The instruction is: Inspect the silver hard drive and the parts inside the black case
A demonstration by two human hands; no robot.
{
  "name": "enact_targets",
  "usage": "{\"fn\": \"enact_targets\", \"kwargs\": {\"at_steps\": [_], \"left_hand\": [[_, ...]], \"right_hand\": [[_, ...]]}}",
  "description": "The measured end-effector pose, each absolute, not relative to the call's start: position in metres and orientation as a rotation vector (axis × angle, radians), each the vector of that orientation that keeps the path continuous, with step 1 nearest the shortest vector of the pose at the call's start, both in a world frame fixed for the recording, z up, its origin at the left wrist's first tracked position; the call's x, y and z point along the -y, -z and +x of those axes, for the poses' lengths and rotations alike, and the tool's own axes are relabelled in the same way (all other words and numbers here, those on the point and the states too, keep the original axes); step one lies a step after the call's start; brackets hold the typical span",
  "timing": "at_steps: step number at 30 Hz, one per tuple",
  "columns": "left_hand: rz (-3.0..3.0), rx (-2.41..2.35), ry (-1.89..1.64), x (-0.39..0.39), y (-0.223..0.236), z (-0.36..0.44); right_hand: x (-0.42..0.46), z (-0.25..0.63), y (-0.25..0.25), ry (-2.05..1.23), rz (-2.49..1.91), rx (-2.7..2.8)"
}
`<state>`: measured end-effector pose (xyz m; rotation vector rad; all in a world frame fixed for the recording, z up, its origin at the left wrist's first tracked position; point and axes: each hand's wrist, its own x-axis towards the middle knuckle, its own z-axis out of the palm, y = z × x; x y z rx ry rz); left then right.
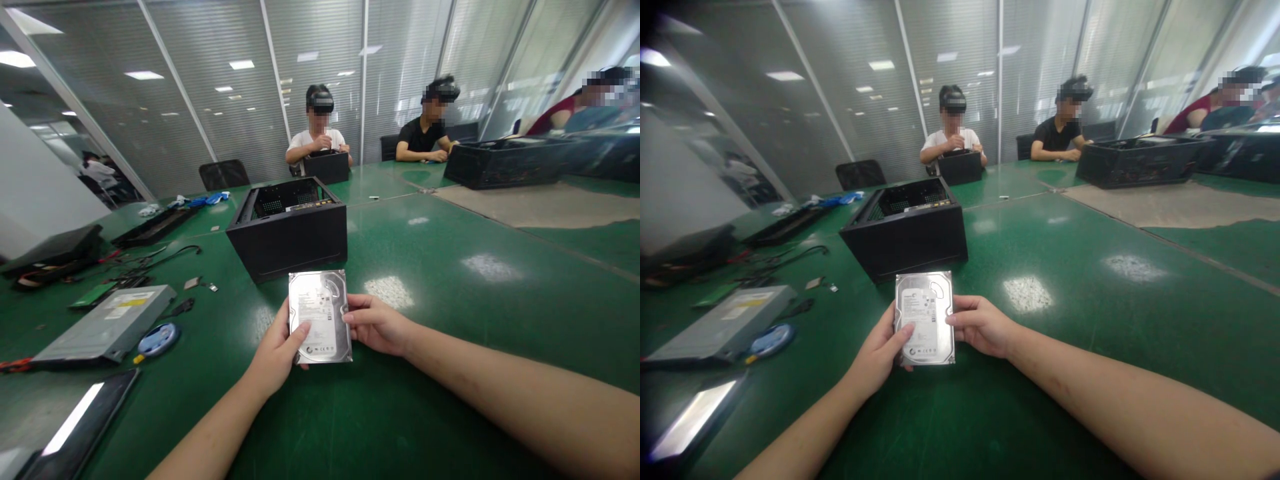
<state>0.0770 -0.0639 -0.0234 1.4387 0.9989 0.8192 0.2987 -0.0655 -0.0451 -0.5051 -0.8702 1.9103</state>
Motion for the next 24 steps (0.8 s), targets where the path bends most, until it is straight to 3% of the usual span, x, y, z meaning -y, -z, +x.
{"fn": "enact_targets", "kwargs": {"at_steps": [7,14,24], "left_hand": [[1.482,-0.987,-0.822,0.066,0.022,0.078],[1.389,-0.933,-0.803,0.064,0.025,0.075],[1.413,-0.931,-0.811,0.064,0.027,0.077]], "right_hand": [[0.067,0.296,0.046,-1.874,-0.553,0.855],[0.071,0.282,0.052,-1.629,-0.691,0.927],[0.071,0.282,0.046,-1.646,-0.720,0.941]]}}
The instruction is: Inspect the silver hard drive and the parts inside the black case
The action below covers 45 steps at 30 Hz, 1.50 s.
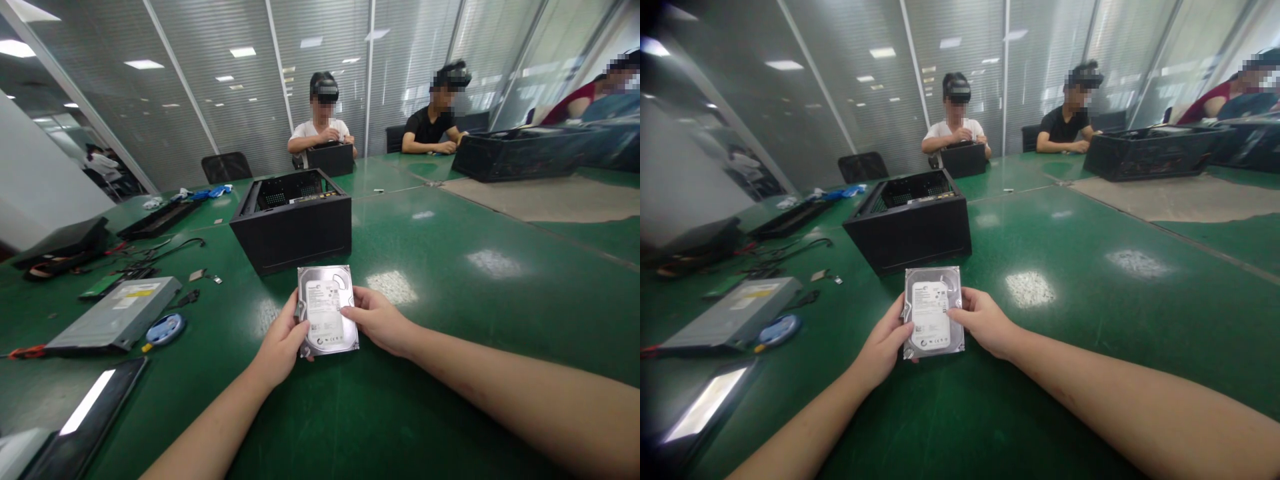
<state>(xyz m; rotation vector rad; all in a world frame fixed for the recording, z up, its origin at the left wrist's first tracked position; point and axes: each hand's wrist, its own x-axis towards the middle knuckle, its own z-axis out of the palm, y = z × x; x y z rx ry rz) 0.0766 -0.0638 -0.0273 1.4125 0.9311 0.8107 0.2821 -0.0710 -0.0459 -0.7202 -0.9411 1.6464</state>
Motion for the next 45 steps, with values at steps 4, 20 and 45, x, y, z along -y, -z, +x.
{"fn": "enact_targets", "kwargs": {"at_steps": [4,20,45], "left_hand": [[1.428,-0.928,-0.802,0.0632,0.0282,0.0764],[1.442,-0.928,-0.789,0.0647,0.0242,0.0785],[1.538,-0.980,-0.775,0.0616,0.0229,0.0771]], "right_hand": [[0.0698,0.2825,0.0486,-1.646,-0.710,0.956],[0.0688,0.2834,0.0512,-1.630,-0.725,0.960],[0.0696,0.2834,0.0517,-1.618,-0.764,0.985]]}}
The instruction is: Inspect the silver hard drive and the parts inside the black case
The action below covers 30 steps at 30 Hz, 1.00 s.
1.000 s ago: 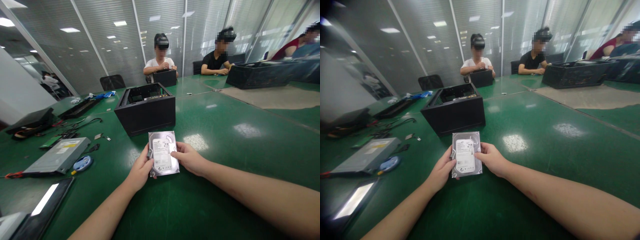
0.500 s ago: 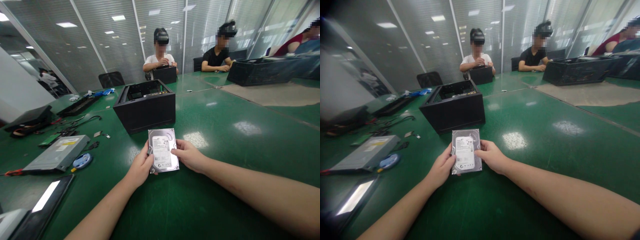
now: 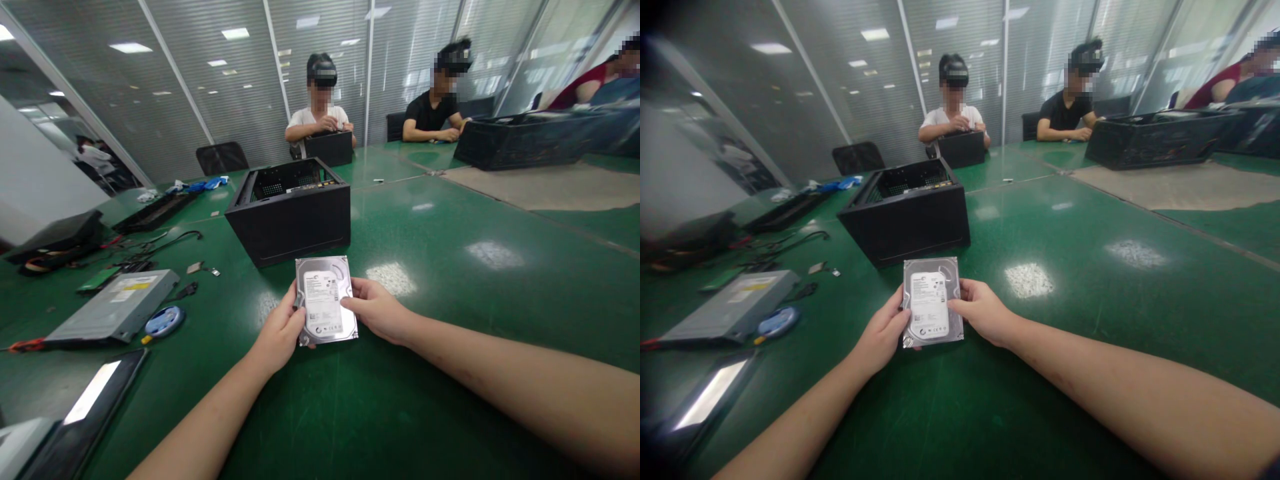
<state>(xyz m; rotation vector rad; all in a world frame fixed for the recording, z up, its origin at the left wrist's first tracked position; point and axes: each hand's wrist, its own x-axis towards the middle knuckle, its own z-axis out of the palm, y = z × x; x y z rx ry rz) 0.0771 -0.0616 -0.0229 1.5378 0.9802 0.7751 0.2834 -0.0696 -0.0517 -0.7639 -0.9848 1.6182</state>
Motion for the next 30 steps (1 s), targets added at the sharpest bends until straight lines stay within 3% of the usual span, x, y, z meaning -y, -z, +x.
{"fn": "enact_targets", "kwargs": {"at_steps": [30], "left_hand": [[1.447,-0.883,-0.747,0.0579,0.0285,0.0709]], "right_hand": [[0.0705,0.2813,0.0493,-1.642,-0.747,0.981]]}}
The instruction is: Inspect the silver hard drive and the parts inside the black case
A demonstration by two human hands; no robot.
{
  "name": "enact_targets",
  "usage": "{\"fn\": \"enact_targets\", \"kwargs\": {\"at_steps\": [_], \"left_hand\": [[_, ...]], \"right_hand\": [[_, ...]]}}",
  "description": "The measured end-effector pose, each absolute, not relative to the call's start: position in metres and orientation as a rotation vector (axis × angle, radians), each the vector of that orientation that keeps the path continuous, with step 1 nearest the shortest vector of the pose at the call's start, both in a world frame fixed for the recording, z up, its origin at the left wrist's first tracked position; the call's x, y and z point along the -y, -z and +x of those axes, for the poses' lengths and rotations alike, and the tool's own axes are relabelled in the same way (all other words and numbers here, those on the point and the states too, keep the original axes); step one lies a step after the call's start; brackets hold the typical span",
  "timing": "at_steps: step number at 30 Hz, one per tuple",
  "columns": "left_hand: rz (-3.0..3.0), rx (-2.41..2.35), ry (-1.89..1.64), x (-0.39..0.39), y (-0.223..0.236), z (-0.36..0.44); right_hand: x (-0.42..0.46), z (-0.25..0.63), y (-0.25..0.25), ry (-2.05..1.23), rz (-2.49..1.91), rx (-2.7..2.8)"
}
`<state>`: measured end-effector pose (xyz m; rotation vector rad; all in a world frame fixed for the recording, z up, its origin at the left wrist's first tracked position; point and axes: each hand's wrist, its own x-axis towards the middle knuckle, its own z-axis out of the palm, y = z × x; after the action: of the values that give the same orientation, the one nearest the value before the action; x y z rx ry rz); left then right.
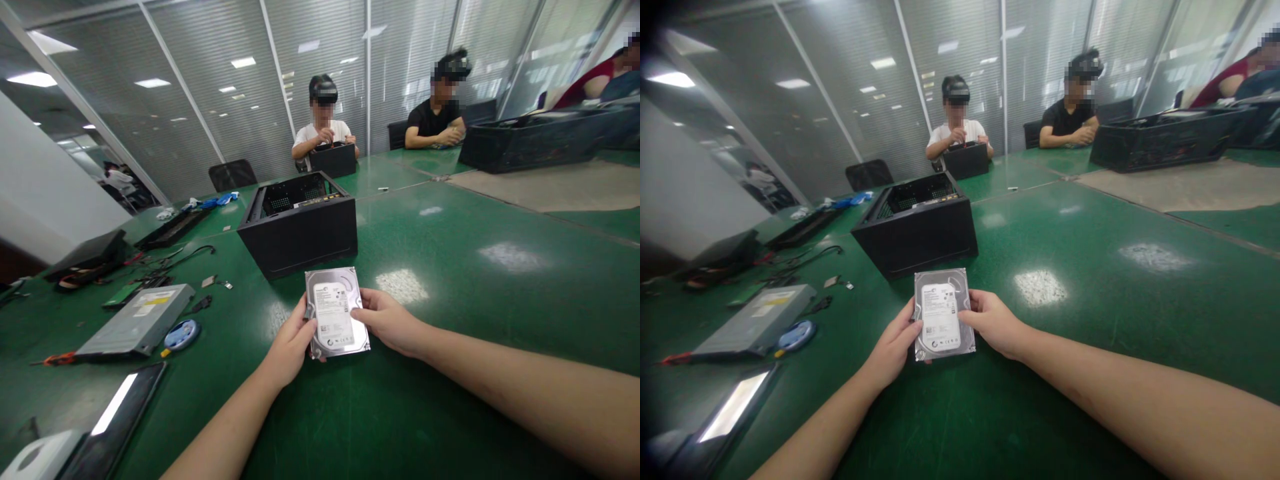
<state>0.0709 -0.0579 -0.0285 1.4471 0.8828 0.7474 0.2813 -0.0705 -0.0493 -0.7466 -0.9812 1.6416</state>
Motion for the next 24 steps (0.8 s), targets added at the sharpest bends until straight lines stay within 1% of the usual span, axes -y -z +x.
{"fn": "enact_targets", "kwargs": {"at_steps": [24], "left_hand": [[1.459,-0.858,-0.725,0.0521,0.0310,0.0666]], "right_hand": [[0.0708,0.2818,0.0493,-1.656,-0.729,0.978]]}}
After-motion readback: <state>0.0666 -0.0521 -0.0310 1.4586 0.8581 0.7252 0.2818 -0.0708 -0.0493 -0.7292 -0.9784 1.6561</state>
